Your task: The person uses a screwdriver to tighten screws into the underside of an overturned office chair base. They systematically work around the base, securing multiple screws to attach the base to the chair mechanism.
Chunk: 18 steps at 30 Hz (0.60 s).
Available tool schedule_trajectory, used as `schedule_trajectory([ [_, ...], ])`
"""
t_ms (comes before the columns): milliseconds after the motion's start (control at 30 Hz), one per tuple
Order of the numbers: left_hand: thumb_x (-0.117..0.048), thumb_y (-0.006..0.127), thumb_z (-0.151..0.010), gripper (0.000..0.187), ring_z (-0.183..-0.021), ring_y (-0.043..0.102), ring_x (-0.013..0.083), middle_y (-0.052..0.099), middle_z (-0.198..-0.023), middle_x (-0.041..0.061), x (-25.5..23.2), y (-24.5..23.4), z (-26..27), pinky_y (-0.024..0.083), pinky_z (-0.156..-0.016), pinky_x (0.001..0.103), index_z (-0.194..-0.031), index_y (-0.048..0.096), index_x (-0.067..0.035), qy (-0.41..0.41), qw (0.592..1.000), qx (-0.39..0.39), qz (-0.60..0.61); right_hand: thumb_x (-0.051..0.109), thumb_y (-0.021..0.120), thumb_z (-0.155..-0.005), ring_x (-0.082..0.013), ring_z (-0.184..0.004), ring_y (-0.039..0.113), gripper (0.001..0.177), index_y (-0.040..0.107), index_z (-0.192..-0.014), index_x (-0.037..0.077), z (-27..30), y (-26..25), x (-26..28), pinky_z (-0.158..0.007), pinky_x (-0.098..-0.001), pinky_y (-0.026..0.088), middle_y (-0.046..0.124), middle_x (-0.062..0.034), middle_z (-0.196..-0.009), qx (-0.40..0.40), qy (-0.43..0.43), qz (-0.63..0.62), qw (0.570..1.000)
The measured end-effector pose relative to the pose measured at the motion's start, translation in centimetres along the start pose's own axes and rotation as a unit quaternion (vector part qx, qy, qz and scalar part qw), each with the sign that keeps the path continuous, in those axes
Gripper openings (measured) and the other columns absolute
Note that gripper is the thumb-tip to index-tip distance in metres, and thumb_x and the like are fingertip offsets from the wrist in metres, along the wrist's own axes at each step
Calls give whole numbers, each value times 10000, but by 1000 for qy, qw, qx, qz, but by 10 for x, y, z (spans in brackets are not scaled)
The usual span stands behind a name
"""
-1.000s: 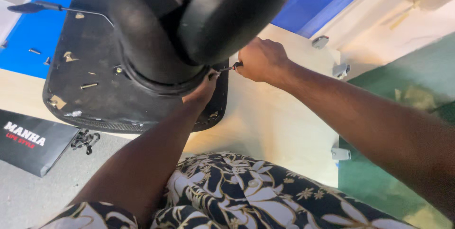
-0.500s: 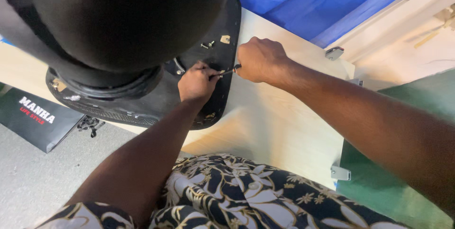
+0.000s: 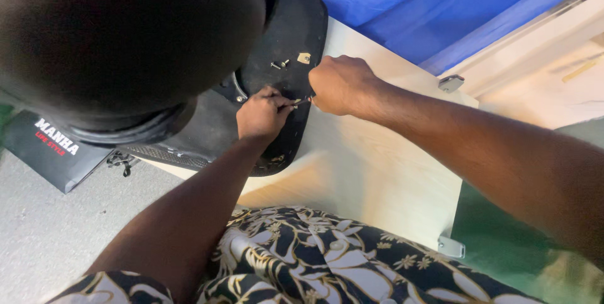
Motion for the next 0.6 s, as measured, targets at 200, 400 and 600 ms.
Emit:
schedule_trajectory([
  [200, -285, 802, -835, 141, -942, 708, 209, 711, -1031, -50, -2, -2, 1, 570, -761, 370, -971, 828, -259, 4, 1000, 1, 6, 380, 774, -876, -376, -910, 707, 382, 743, -1110, 79, -16, 8, -19, -794, -480, 554, 726, -213, -946, 47, 22, -91, 995],
  [400, -301, 797, -840, 142, -959, 704, 210, 706, -1023, -50, -2, -1, 2, 567, -777, 376, -972, 831, -261, 6, 1000, 0, -5, 292, 714, -936, -143, -454, 431, 308, 704, -846, -2, -35, 54, -43, -426, -333, 321, 635, -75, -662, 183, 163, -270, 931],
  [600, -272, 798, -838, 123, -964, 703, 218, 711, -1012, -39, -1, 1, 2, 566, -772, 384, -953, 827, -239, 5, 1000, -2, 1, 249, 625, -981, -55, -437, 335, 309, 568, -729, 78, -45, 93, -50, -378, -236, 228, 489, 6, -595, 249, 197, -388, 865],
])
Point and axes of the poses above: each hand's wrist, its own z-axis away from the middle knuckle, its own y-axis out of the palm, x = y × z, the point moved 10 cm from there along -z, towards the middle knuckle
